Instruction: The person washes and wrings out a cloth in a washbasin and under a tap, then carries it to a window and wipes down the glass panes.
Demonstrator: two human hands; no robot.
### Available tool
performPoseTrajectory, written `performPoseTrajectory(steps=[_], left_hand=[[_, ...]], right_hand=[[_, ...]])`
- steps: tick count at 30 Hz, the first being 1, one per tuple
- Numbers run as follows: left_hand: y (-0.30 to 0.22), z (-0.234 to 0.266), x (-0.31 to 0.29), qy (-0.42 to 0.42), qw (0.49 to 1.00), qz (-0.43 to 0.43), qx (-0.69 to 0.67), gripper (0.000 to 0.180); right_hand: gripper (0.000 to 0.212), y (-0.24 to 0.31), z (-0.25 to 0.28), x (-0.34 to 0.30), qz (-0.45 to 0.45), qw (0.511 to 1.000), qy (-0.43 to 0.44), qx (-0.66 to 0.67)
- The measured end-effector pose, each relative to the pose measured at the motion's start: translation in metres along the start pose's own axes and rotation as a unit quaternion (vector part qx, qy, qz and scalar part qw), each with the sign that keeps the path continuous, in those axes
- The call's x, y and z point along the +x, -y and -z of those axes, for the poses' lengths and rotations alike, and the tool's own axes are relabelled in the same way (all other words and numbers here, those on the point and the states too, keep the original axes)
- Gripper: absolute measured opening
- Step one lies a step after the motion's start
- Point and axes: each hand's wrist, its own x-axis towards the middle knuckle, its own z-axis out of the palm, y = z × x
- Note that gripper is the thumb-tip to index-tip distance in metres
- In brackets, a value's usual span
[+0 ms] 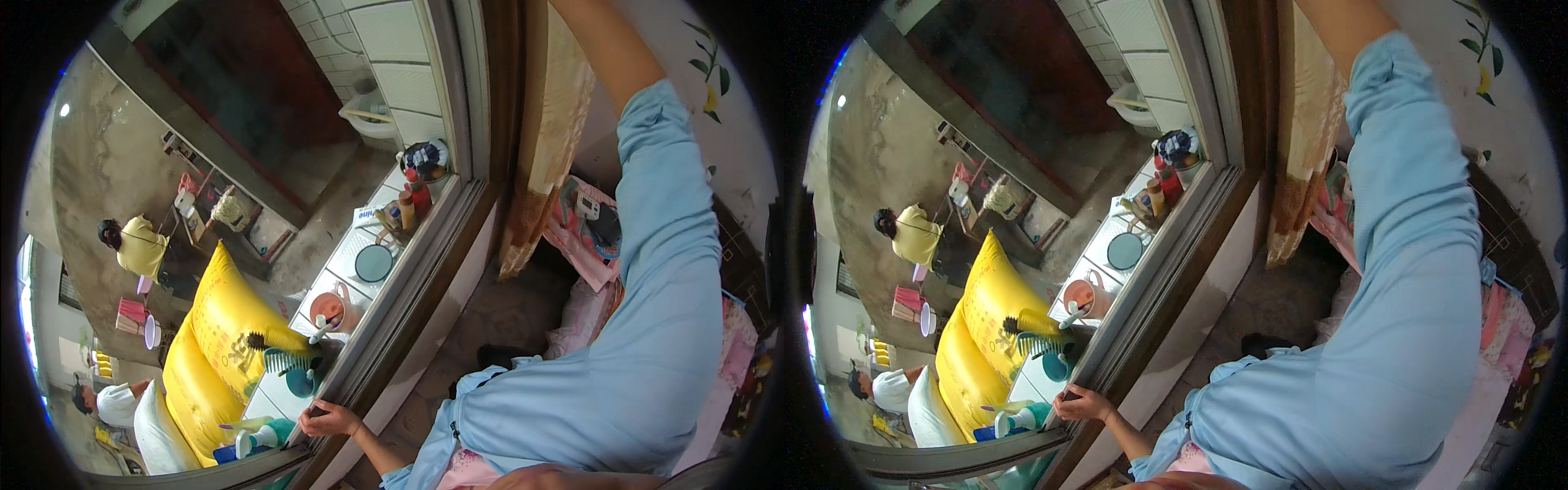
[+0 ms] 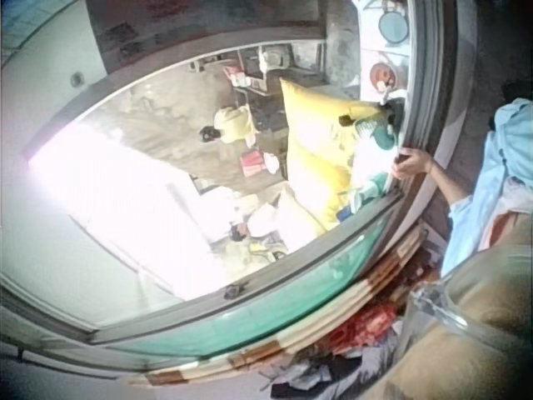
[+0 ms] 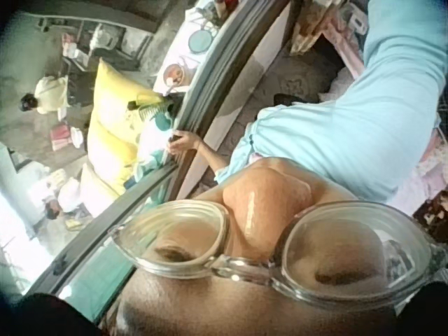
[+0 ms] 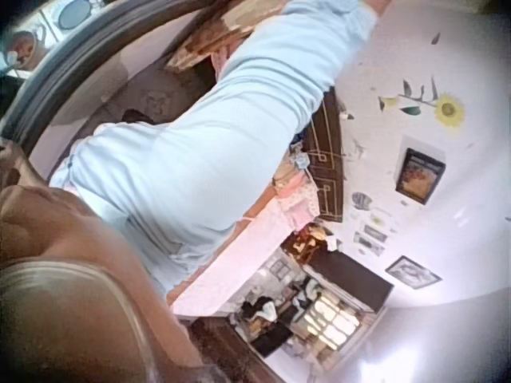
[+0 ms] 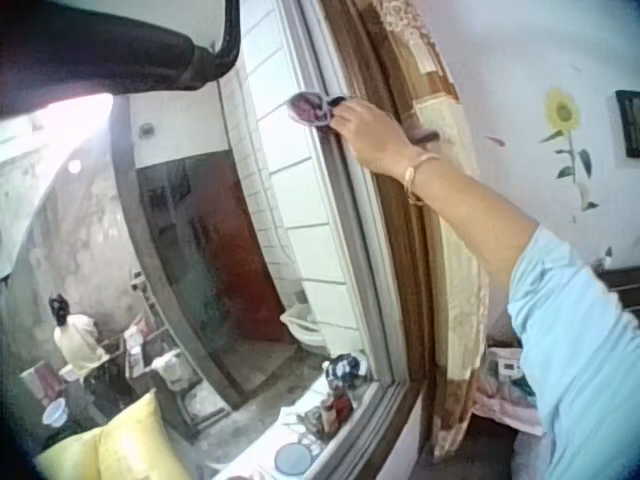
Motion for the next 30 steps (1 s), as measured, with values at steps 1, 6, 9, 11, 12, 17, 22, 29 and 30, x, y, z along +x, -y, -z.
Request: performPoseTrajectory(steps=[1, 6, 9, 11, 12, 17, 22, 29, 30], left_hand=[[-0.002, 0.003, 0.002, 0.004, 1.0, -0.003, 0.005, 0.032], [-0.003, 0.005, 0.005, 0.004, 1.0, -0.004, -0.011, 0.032], [-0.006, 0.008, 0.008, -0.002, 1.0, 0.006, 0.011, 0.029], [-0.009, 0.007, 0.008, -0.007, 1.0, 0.027, 0.009, 0.029], [-0.013, 0.008, 0.008, -0.012, 0.999, 0.028, 0.009, 0.029], [-0.023, 0.006, 0.009, -0.008, 0.997, 0.079, 0.001, 0.03], [-0.025, 0.015, 0.018, -0.034, 0.996, 0.079, 0.014, 0.029], [-0.037, 0.017, 0.035, -0.095, 0.992, 0.079, 0.021, 0.042], [-0.033, 0.023, 0.046, -0.113, 0.992, 0.044, 0.036, 0.043]], right_hand=[[0.021, 0.01, 0.001, -0.007, -0.014, 0.999, 0.016, 0.042], [0.006, 0.081, 0.001, -0.154, -0.019, 0.965, 0.26, 0.041], [0.007, 0.165, 0.008, -0.246, -0.015, 0.929, 0.209, 0.305], [0.005, 0.21, 0.017, -0.303, -0.039, 0.896, 0.226, 0.38], [0.005, 0.223, 0.018, -0.335, 0.001, 0.871, 0.314, 0.379], [0.005, 0.25, 0.023, -0.378, 0.077, 0.864, 0.357, 0.347], [0.009, 0.192, 0.016, -0.27, 0.032, 0.924, 0.207, 0.32], [0.025, 0.074, -0.007, -0.034, -0.153, 0.944, -0.123, 0.265], [0.034, 0.081, -0.003, -0.005, -0.178, 0.916, -0.136, 0.332]])
